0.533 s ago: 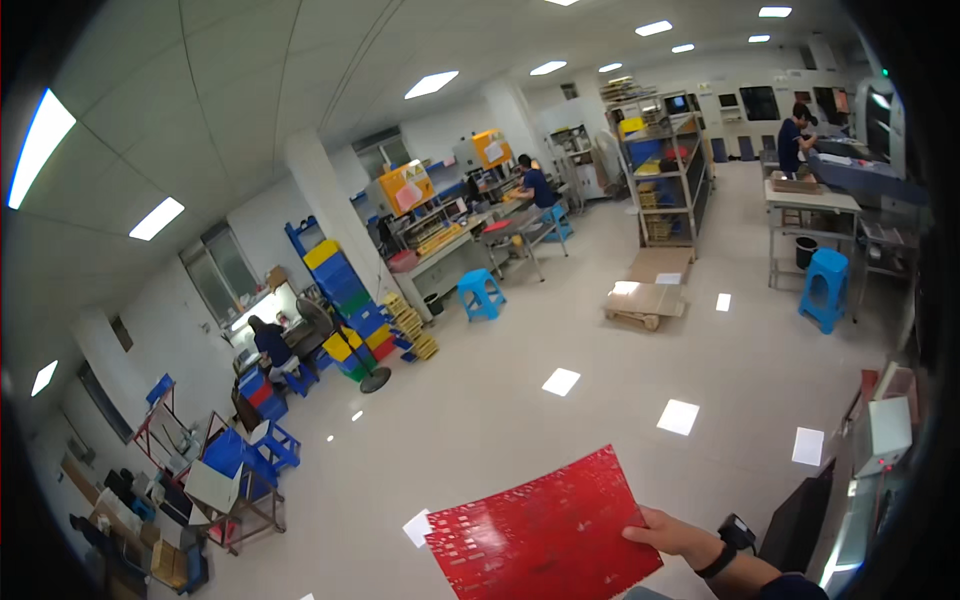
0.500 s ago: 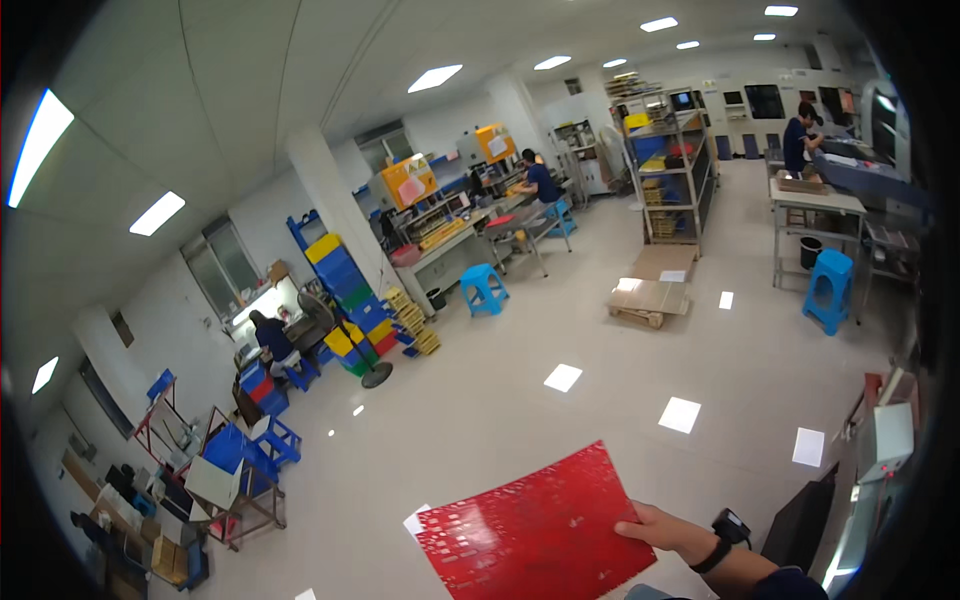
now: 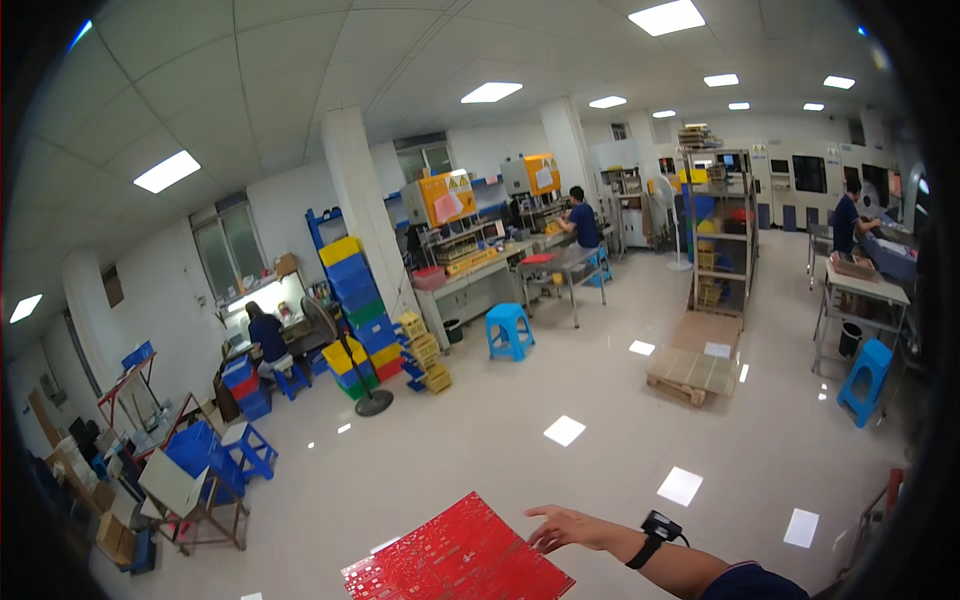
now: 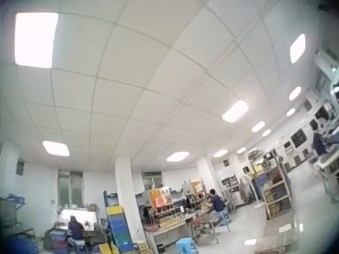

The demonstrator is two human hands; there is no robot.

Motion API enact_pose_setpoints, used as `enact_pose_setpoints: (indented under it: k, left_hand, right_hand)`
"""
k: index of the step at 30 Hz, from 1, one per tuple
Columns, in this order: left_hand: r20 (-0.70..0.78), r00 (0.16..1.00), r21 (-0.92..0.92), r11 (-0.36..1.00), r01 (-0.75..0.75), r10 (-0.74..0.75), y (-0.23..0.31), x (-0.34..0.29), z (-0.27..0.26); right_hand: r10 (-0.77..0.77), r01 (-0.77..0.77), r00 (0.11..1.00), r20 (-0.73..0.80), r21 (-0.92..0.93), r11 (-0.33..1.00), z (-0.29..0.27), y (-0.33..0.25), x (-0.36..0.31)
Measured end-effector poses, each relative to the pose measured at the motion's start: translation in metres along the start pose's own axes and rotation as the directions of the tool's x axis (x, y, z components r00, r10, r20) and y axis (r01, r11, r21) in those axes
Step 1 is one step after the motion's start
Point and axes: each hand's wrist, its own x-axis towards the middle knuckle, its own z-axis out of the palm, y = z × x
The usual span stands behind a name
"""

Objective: Testing a red circuit board using multimeters and software.

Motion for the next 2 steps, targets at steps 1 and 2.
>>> enact_pose_setpoints:
  k: [1,2]
  left_hand:
    - [-0.050,0.999,0.002,1.000,-0.021,0.021,0.016,0.031,-0.003]
    - [-0.108,0.994,0.005,1.000,-0.030,0.030,0.030,0.057,-0.006]
  right_hand:
    - [0.055,-0.048,0.995,-0.087,0.084,0.995,-0.040,0.016,0.023]
    - [0.054,-0.045,0.993,-0.104,0.085,0.995,-0.051,0.009,0.040]
